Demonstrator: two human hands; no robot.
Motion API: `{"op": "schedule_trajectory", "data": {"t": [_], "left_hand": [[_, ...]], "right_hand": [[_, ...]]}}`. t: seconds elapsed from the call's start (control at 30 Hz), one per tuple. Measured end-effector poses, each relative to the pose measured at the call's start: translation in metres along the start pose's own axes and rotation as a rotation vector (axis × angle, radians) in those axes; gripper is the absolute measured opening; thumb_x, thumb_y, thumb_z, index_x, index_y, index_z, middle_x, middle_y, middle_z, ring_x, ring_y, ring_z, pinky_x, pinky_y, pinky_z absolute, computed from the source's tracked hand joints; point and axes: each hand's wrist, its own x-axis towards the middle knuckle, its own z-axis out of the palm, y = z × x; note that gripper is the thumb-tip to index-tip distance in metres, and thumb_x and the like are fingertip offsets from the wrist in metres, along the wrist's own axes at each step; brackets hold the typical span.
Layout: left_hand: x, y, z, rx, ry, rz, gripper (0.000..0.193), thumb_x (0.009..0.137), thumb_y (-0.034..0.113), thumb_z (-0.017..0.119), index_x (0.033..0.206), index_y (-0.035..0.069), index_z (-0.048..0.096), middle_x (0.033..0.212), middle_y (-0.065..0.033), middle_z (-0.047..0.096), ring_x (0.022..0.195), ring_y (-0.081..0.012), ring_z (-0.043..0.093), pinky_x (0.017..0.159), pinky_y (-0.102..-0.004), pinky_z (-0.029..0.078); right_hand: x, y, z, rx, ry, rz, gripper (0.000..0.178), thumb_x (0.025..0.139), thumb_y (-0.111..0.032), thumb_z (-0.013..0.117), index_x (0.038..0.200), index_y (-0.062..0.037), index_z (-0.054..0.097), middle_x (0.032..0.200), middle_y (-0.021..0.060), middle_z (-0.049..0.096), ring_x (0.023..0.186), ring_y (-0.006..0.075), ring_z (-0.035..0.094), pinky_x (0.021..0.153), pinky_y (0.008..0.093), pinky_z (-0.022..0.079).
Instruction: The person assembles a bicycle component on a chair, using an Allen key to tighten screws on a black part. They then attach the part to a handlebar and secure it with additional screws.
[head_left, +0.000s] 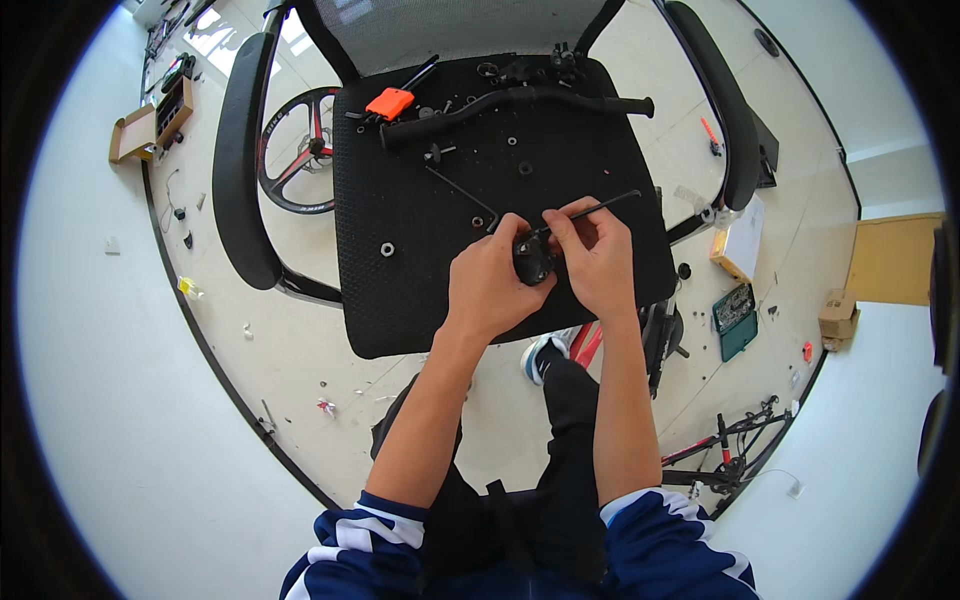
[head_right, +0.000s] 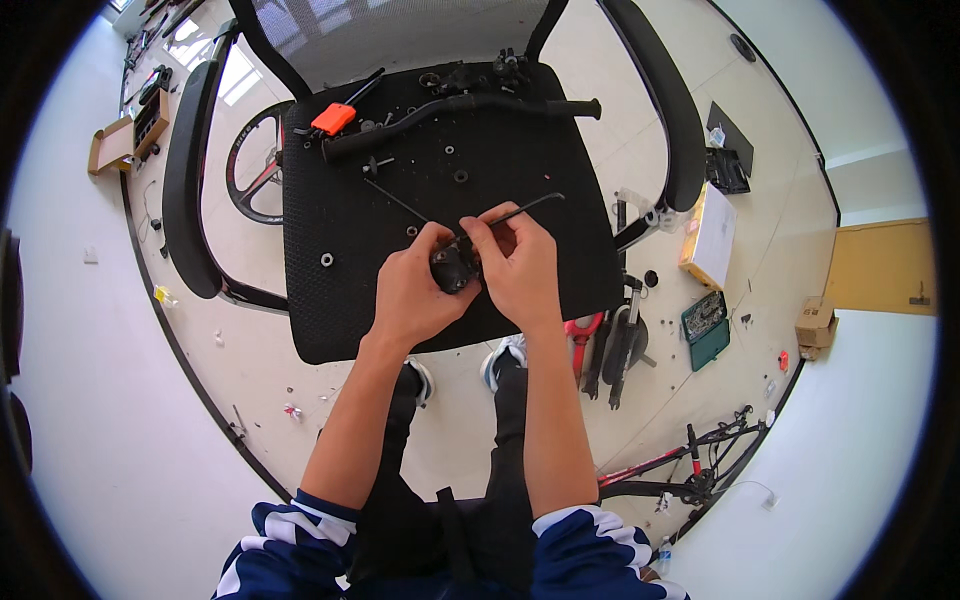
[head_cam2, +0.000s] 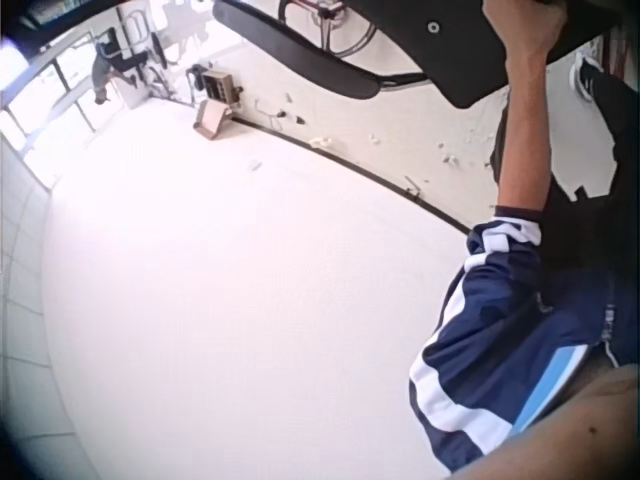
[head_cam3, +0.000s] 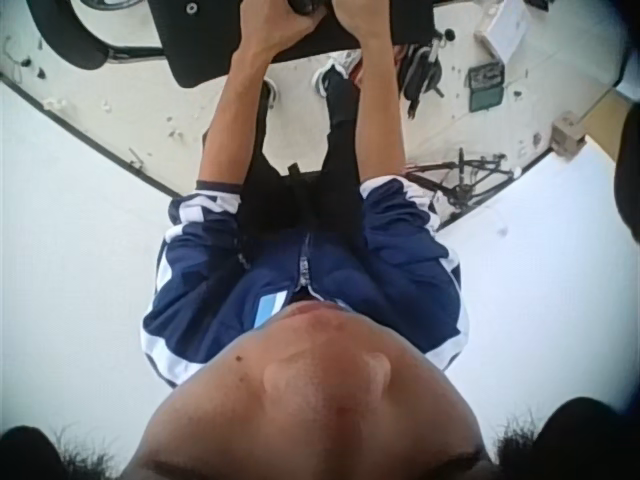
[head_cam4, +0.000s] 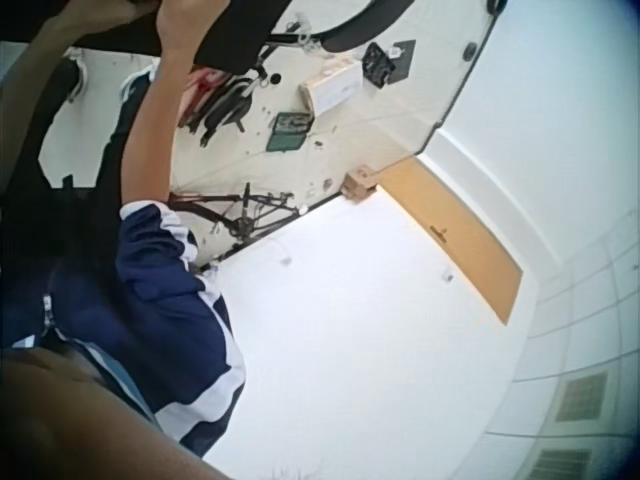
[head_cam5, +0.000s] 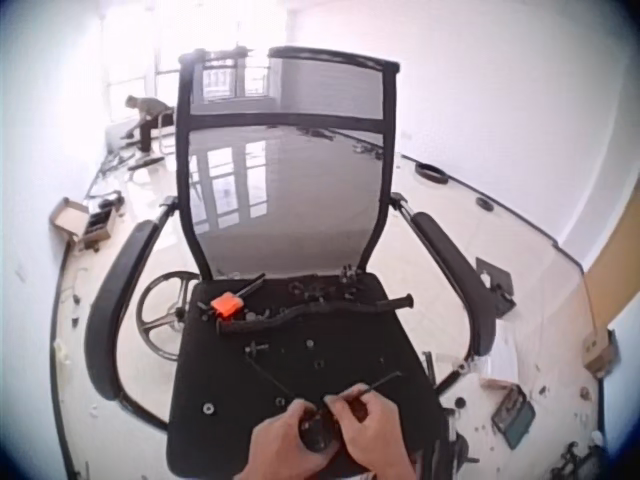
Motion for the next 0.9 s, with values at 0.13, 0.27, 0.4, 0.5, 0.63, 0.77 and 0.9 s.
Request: {"op": "schedule_trajectory", "data": {"t": [0.13, 0.27, 0.4, 0.5, 0.63, 0.77, 0.9], "left_hand": [[0.002, -0.001, 0.002, -0.013, -0.056, 0.080, 0.042, 0.066, 0.016, 0.080, 0.101, 0.007, 0.058, 0.080, -0.0129, 0.070, 0.076, -0.0341, 0.070, 0.066, -0.0398, 0.054], [0.010, 0.000, -0.001, -0.041, -0.087, 0.059, 0.042, 0.065, 0.016, 0.080, 0.100, 0.008, 0.059, 0.083, -0.0121, 0.071, 0.079, -0.0331, 0.071, 0.068, -0.0394, 0.055], [0.020, -0.003, 0.001, -0.076, -0.085, 0.071, 0.042, 0.065, 0.017, 0.080, 0.101, 0.008, 0.060, 0.086, -0.0111, 0.072, 0.081, -0.0330, 0.072, 0.073, -0.0385, 0.055], [0.023, -0.003, 0.004, -0.097, -0.081, 0.076, 0.042, 0.066, 0.017, 0.080, 0.103, 0.008, 0.061, 0.089, -0.0112, 0.073, 0.082, -0.0329, 0.072, 0.075, -0.0384, 0.055], [0.023, 0.001, 0.007, -0.093, -0.075, 0.079, 0.042, 0.067, 0.017, 0.080, 0.103, 0.007, 0.061, 0.088, -0.0119, 0.073, 0.083, -0.0315, 0.073, 0.074, -0.0374, 0.055], [0.021, 0.002, 0.008, -0.074, -0.044, 0.059, 0.040, 0.067, 0.017, 0.079, 0.102, 0.006, 0.061, 0.084, -0.0118, 0.072, 0.082, -0.0298, 0.073, 0.072, -0.0365, 0.055], [0.016, 0.003, 0.002, -0.041, -0.057, -0.007, 0.039, 0.067, 0.015, 0.080, 0.100, 0.006, 0.060, 0.081, -0.0117, 0.071, 0.076, -0.0292, 0.072, 0.069, -0.0351, 0.054]], "right_hand": [[-0.001, 0.004, -0.012, 0.111, -0.018, -0.056, 0.022, 0.092, -0.005, 0.072, 0.112, 0.0025, 0.069, 0.085, 0.0085, 0.073, 0.080, 0.0146, 0.072, 0.074, 0.0256, 0.057], [0.004, -0.006, -0.016, 0.203, -0.041, -0.010, 0.040, 0.092, 0.002, 0.068, 0.131, 0.0026, 0.060, 0.097, 0.0150, 0.075, 0.093, 0.0204, 0.074, 0.084, 0.0298, 0.060], [0.010, -0.008, -0.014, 0.349, -0.073, 0.011, 0.040, 0.094, 0.007, 0.062, 0.133, 0.0025, 0.057, 0.104, 0.0183, 0.074, 0.094, 0.0204, 0.074, 0.084, 0.0303, 0.060], [0.014, -0.013, -0.019, 0.341, -0.152, -0.040, 0.037, 0.097, 0.005, 0.057, 0.134, 0.0030, 0.054, 0.105, 0.0178, 0.074, 0.097, 0.0220, 0.073, 0.086, 0.0302, 0.060], [0.017, -0.010, -0.023, 0.367, -0.165, -0.021, 0.031, 0.100, -0.002, 0.056, 0.131, 0.0017, 0.055, 0.105, 0.0169, 0.074, 0.099, 0.0223, 0.073, 0.087, 0.0309, 0.059], [0.016, 0.000, -0.012, 0.216, -0.016, -0.021, 0.022, 0.100, -0.012, 0.061, 0.116, 0.0027, 0.064, 0.095, 0.0148, 0.074, 0.091, 0.0186, 0.073, 0.082, 0.0292, 0.059], [0.009, -0.003, -0.010, -0.175, 0.090, -0.070, 0.023, 0.097, -0.020, 0.069, 0.093, 0.0030, 0.071, 0.077, 0.0081, 0.072, 0.071, 0.0125, 0.070, 0.067, 0.0244, 0.056]]}}
